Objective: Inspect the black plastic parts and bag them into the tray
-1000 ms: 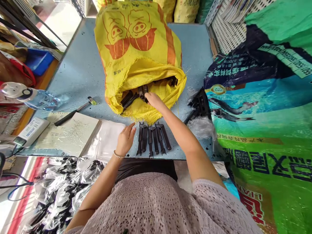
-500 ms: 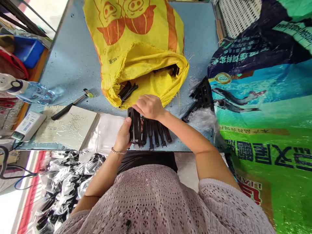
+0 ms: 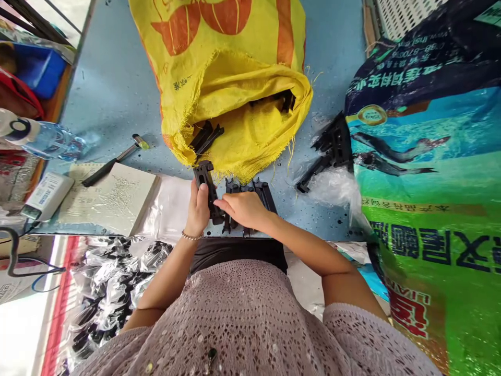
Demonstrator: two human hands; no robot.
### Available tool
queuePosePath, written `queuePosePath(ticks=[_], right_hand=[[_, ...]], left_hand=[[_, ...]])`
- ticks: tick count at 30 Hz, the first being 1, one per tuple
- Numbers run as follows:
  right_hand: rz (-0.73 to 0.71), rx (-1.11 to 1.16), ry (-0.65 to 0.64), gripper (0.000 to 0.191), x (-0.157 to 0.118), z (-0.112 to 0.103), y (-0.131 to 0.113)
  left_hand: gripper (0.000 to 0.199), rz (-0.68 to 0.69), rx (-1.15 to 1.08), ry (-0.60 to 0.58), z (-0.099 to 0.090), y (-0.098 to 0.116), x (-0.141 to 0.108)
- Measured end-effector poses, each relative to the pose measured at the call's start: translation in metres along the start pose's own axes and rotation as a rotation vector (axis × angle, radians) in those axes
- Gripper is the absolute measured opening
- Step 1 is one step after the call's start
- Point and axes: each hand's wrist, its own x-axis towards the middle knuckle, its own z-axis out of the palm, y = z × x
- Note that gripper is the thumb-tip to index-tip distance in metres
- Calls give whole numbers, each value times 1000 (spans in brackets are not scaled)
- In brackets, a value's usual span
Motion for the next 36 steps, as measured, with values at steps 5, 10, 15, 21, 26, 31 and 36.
queuePosePath(ticks=[5, 10, 15, 21, 26, 31, 36], right_hand=[[46, -127, 79, 35, 88, -22, 35], [-153, -361, -49, 49, 191, -17, 48], [-49, -484, -176, 46, 204, -35, 52], [304, -229, -121, 38, 82, -65, 17], [-29, -62, -146, 45, 4, -61, -11], [-91, -234, 89, 46, 35, -60, 2], [-43, -183, 63, 51, 61, -40, -4]], left_hand=[[83, 35, 600, -57, 1, -22, -11], [87, 150, 713, -118, 28, -22, -26], [94, 184, 562, -144, -1, -16, -19], [65, -17, -314, -174, -5, 0, -1], [53, -185, -608, -56, 19, 14, 4], [45, -223, -600, -117, 13, 26, -9], [49, -96, -525, 14, 6, 24, -4]])
